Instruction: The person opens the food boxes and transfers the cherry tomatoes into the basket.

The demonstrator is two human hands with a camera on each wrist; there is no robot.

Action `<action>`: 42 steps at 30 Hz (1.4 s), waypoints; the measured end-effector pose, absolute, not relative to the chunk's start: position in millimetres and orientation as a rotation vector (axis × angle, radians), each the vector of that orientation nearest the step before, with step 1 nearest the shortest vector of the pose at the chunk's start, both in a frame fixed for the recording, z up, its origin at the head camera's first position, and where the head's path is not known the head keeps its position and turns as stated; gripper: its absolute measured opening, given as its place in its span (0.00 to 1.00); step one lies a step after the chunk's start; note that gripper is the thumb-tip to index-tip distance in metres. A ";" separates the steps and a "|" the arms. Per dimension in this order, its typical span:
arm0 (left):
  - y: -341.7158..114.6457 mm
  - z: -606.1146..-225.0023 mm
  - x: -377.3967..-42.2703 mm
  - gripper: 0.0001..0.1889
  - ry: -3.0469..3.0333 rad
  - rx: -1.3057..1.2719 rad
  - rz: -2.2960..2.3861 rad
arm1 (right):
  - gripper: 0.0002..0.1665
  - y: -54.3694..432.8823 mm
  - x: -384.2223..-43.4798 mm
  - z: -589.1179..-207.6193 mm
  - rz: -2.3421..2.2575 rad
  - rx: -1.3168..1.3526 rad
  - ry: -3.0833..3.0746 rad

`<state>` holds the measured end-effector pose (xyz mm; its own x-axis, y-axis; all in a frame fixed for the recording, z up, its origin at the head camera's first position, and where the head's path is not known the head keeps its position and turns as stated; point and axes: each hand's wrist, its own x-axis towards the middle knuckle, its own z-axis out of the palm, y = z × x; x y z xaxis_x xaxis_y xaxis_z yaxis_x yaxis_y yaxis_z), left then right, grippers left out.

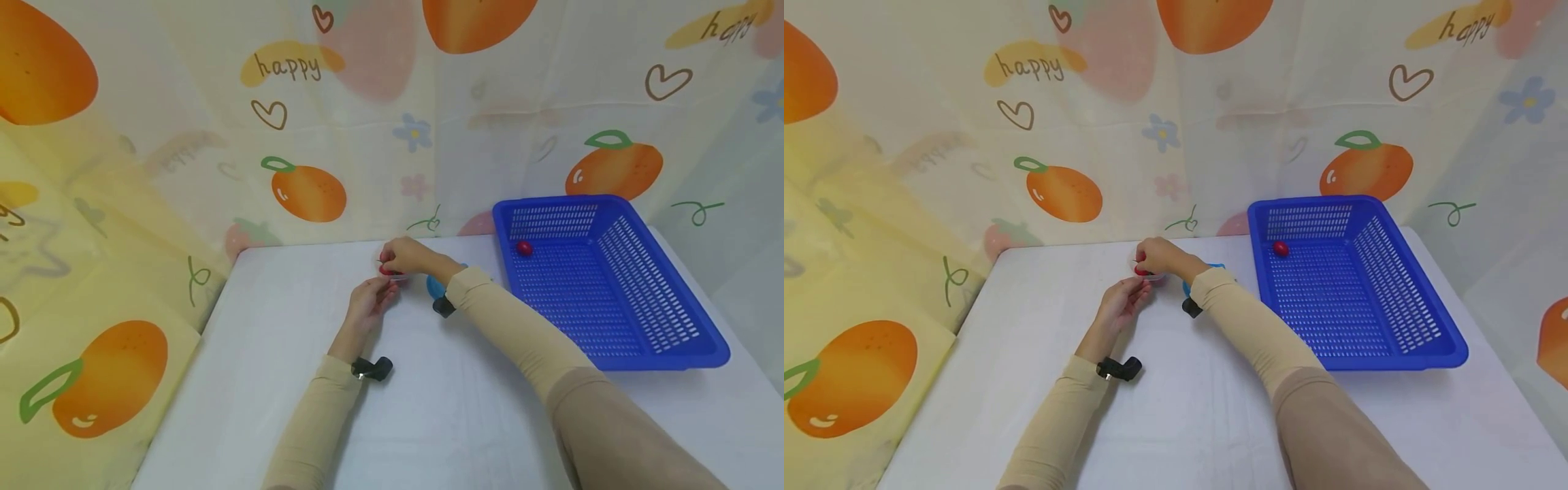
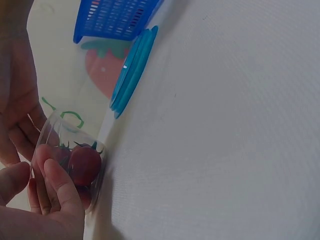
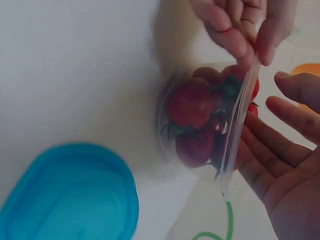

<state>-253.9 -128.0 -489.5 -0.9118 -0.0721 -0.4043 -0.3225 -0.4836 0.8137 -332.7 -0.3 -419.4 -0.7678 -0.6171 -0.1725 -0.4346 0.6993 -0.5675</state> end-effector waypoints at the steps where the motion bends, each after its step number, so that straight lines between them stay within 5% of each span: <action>1: -127.8 -490.2 -254.9 0.04 1.508 -0.597 2.511 | 0.15 -0.4 -333.1 -420.5 -0.727 -0.820 2.557; 25: -122.3 -488.0 -256.8 0.02 1.538 -0.569 2.488 | 0.10 2.4 -339.2 -437.5 -0.770 -0.720 2.583; 42: -124.3 -485.3 -253.7 0.15 1.605 -0.653 2.420 | 0.16 41.9 -336.6 -381.4 -0.803 -0.821 2.635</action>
<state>-253.7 -124.3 -485.3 -0.8907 -0.1015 -0.4432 -0.3689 -0.4085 0.8349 -336.6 41.9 -381.4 -0.8041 -0.5882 -0.0856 -0.4406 0.6865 -0.5784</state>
